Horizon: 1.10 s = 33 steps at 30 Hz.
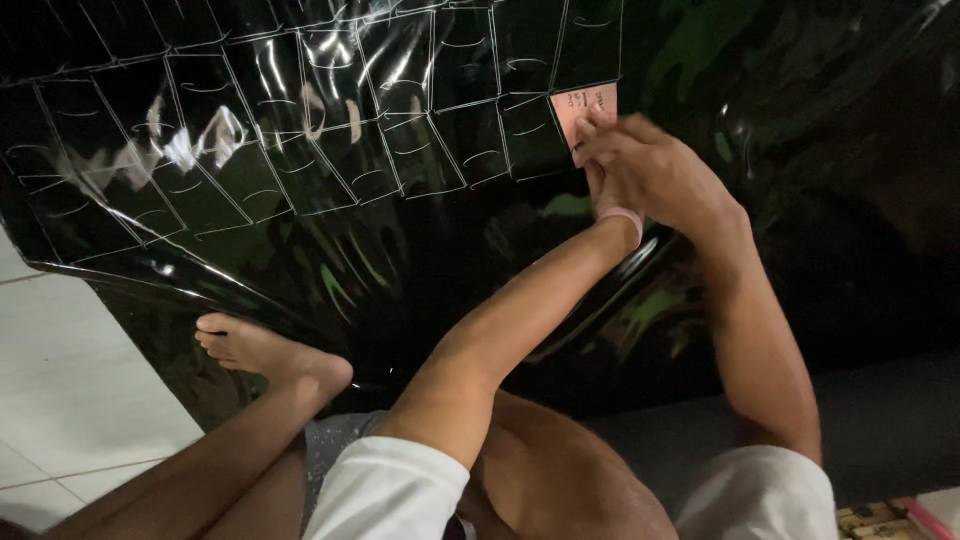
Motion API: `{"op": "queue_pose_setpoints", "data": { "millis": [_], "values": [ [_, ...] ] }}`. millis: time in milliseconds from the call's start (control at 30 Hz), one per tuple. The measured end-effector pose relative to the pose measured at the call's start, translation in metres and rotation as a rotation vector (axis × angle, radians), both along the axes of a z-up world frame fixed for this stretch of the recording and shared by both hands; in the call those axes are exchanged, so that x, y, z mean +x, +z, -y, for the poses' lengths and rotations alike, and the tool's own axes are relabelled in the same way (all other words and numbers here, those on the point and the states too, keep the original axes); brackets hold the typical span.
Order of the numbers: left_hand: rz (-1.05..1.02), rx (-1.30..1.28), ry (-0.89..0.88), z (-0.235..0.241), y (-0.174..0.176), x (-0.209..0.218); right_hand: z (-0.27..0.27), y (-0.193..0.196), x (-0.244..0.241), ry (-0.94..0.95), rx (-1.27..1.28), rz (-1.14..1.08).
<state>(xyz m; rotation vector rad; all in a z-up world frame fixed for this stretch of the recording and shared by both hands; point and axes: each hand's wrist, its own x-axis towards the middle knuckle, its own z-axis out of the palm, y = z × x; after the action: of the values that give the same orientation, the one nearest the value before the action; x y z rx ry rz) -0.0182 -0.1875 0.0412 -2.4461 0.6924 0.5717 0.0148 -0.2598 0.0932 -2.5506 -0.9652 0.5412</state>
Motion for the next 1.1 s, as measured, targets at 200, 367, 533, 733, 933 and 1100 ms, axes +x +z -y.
{"op": "queue_pose_setpoints", "data": {
  "millis": [200,367,533,733,933,1100],
  "values": [
    [0.048,0.052,-0.017,-0.015,0.024,0.006,-0.007,0.003,0.005,-0.053,-0.168,-0.004],
    [-0.050,-0.021,-0.064,-0.009,0.016,0.002,-0.005,-0.003,0.001,0.023,-0.195,0.070],
    [0.063,-0.044,-0.029,0.010,-0.033,-0.013,-0.015,-0.013,0.015,-0.034,-0.100,0.189],
    [-0.008,-0.211,0.072,0.028,-0.077,-0.022,-0.029,-0.026,0.038,-0.123,0.058,0.238],
    [0.150,-0.266,0.058,0.003,-0.045,-0.013,-0.010,-0.016,0.032,-0.166,0.028,0.209],
    [0.229,-0.408,0.058,-0.020,-0.027,-0.005,0.021,-0.003,0.025,-0.310,0.077,0.307]
  ]
}}
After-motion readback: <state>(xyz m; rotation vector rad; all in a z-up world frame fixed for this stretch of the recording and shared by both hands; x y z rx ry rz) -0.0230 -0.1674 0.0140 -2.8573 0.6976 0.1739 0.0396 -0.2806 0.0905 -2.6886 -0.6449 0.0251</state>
